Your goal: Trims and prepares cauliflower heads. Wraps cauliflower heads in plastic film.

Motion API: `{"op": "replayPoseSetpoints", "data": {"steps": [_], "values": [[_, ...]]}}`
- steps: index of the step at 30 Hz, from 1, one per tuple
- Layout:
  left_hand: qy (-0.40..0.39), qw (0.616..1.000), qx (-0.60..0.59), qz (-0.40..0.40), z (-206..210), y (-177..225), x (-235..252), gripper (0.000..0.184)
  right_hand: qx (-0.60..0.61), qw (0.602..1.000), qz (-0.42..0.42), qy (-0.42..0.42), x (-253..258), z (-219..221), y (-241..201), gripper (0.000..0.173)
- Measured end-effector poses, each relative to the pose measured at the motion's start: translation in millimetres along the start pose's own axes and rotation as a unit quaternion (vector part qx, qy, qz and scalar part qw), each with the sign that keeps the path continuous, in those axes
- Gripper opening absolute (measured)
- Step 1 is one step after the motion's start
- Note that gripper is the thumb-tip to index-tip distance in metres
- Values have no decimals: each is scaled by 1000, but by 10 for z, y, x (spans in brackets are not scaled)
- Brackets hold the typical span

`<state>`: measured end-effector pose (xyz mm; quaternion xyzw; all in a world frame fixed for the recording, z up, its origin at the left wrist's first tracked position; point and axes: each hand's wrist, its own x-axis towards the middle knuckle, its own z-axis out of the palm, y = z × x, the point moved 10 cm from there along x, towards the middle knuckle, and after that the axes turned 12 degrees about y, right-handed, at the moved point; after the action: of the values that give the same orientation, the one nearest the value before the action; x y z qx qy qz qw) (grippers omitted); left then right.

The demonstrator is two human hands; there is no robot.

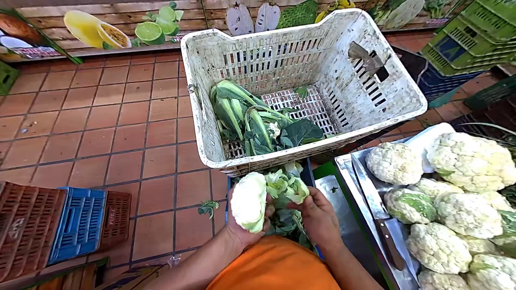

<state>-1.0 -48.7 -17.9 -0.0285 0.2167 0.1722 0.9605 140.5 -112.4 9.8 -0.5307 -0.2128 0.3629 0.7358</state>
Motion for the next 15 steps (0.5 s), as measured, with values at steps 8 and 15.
{"op": "replayPoseSetpoints", "data": {"steps": [8,15], "values": [[-7,1000,2,6,69,118,-25,86,-357,926,116,-21,-91,-42,192,50],[142,932,237,235,134,459,-49,92,-189,970,95,-120,-261,500,-212,113]]}}
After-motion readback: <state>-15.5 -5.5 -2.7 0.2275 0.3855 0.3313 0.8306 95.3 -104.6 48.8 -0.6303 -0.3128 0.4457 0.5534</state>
